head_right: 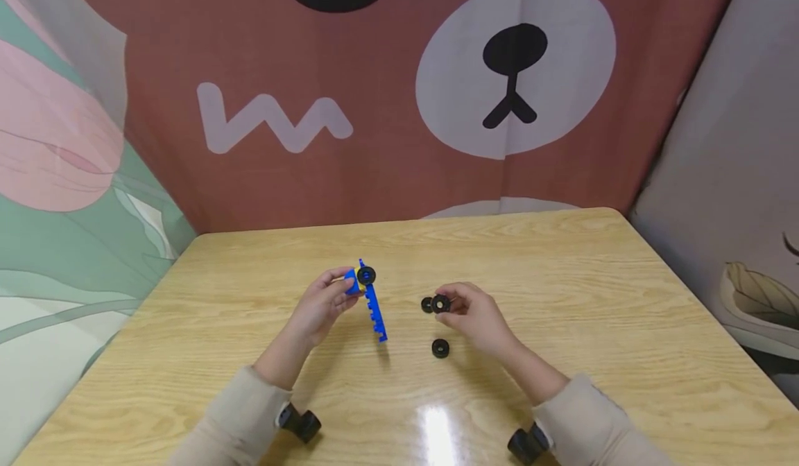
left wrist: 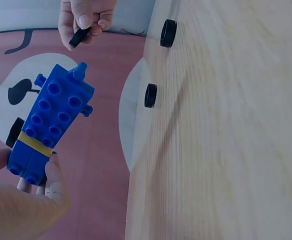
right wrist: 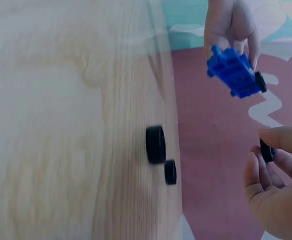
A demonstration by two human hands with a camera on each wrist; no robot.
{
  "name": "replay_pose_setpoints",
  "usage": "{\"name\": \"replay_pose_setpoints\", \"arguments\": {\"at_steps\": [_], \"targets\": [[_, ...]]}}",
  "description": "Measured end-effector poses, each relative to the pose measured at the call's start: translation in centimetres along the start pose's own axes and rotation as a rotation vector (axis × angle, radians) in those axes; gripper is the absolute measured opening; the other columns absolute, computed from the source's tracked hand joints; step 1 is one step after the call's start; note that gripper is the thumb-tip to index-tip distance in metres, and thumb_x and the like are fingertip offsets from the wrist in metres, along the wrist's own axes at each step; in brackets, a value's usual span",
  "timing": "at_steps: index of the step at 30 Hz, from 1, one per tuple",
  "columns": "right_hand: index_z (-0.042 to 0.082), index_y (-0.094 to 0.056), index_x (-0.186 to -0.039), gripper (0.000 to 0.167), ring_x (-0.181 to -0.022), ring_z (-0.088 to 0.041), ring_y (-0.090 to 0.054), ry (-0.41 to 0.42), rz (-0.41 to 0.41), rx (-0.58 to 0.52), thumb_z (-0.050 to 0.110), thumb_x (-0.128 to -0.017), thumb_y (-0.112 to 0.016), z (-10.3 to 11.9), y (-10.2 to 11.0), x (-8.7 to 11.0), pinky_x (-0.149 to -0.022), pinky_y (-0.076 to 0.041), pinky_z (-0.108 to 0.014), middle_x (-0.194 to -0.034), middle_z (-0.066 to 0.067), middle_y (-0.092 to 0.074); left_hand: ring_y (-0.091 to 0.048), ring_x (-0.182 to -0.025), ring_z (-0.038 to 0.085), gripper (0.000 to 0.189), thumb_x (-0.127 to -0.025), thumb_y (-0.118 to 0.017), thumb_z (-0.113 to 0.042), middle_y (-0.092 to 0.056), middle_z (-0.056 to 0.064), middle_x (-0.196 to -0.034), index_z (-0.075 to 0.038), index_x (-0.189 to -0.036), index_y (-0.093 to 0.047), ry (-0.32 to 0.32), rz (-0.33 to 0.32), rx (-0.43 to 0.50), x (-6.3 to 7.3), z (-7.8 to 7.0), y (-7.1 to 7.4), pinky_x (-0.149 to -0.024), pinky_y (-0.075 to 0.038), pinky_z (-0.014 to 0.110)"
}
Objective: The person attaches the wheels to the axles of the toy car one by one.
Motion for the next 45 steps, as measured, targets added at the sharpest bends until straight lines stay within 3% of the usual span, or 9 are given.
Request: {"name": "replay_pose_setpoints", "arguments": {"at_steps": [7,15,25,30,36,38,45], "targets": [[-0.001,-0.054,-0.106,0.033,-0.075,-0.020,-0.052,-0.009,0.040,-0.052,-0.002,-0.074,-0.063,0.5,-1.5,0.1,-0.061,-0.047,-0.024,-0.090,-0.012,-0.056,-0.056,-0.077,0.016,0.029,-0.085,-0.050,-0.004,-0.054,0.006,-0.086,0.005,-0.112,-0.043,-0.015,-0.014,0.048,-0.1,0.1,0.3,-0.088,-0.037,0.043],[-0.001,-0.054,-0.108,0.033,-0.078,-0.021,-0.052,-0.010,0.084,-0.131,0.000,-0.076,-0.062,1.0,-2.7,0.3,-0.061,-0.047,-0.025,-0.096,-0.013,-0.055,-0.056,-0.077,0.015,0.028,-0.086,-0.049,-0.005,-0.054,0.005,-0.085,0.003,-0.112,-0.043,-0.017,-0.022,0.080,0.0,0.0,0.3,-0.087,-0.037,0.042],[-0.003,-0.053,-0.105,0.032,-0.077,-0.022,-0.051,-0.008,0.092,-0.151,-0.004,-0.075,-0.062,2.2,-3.1,0.5,-0.062,-0.047,-0.025,-0.092,-0.012,-0.055,-0.056,-0.075,0.014,0.028,-0.086,-0.048,-0.004,-0.053,0.002,-0.083,0.004,-0.112,-0.043,-0.020,-0.029,0.083,0.0,-0.1,0.0,-0.080,-0.042,0.033],[-0.004,-0.052,-0.105,0.032,-0.075,-0.020,-0.051,-0.011,0.097,-0.169,-0.004,-0.075,-0.062,2.2,-3.3,0.5,-0.061,-0.046,-0.024,-0.090,-0.012,-0.054,-0.056,-0.075,0.014,0.027,-0.086,-0.048,-0.004,-0.053,0.002,-0.083,0.003,-0.112,-0.044,-0.012,-0.036,0.104,0.0,0.2,-0.2,-0.082,-0.041,0.036],[-0.004,-0.052,-0.108,0.035,-0.069,-0.016,-0.054,-0.023,0.139,-0.290,-0.005,-0.074,-0.062,2.3,-3.9,0.6,-0.062,-0.049,-0.036,-0.088,-0.014,-0.050,-0.056,-0.074,0.014,0.026,-0.085,-0.048,-0.003,-0.053,0.002,-0.082,0.003,-0.111,-0.044,-0.018,-0.038,0.129,0.0,0.2,-0.4,-0.088,-0.036,0.043],[-0.005,-0.051,-0.109,0.036,-0.069,-0.015,-0.055,-0.027,0.156,-0.329,-0.007,-0.074,-0.061,2.3,-4.2,0.6,-0.065,-0.049,-0.039,-0.087,-0.015,-0.049,-0.056,-0.074,0.014,0.027,-0.085,-0.048,-0.003,-0.053,0.002,-0.082,0.003,-0.111,-0.044,-0.018,-0.038,0.127,0.0,0.2,-0.5,-0.086,-0.038,0.040],[-0.004,-0.050,-0.112,0.034,-0.075,-0.019,-0.056,-0.019,0.176,-0.315,-0.002,-0.079,-0.058,2.5,-4.7,0.8,-0.066,-0.049,-0.035,-0.091,-0.017,-0.051,-0.056,-0.076,0.015,0.028,-0.086,-0.049,-0.004,-0.054,0.002,-0.083,0.003,-0.112,-0.044,-0.017,-0.026,0.129,0.0,0.4,-0.7,-0.084,-0.040,0.038]]}}
Point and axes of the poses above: each hand's wrist, its own x-axis away from the middle knuckle, its own y-axis out of the back of the hand, z = x × y, the point moved 9 cm from there along -x, towards the middle knuckle
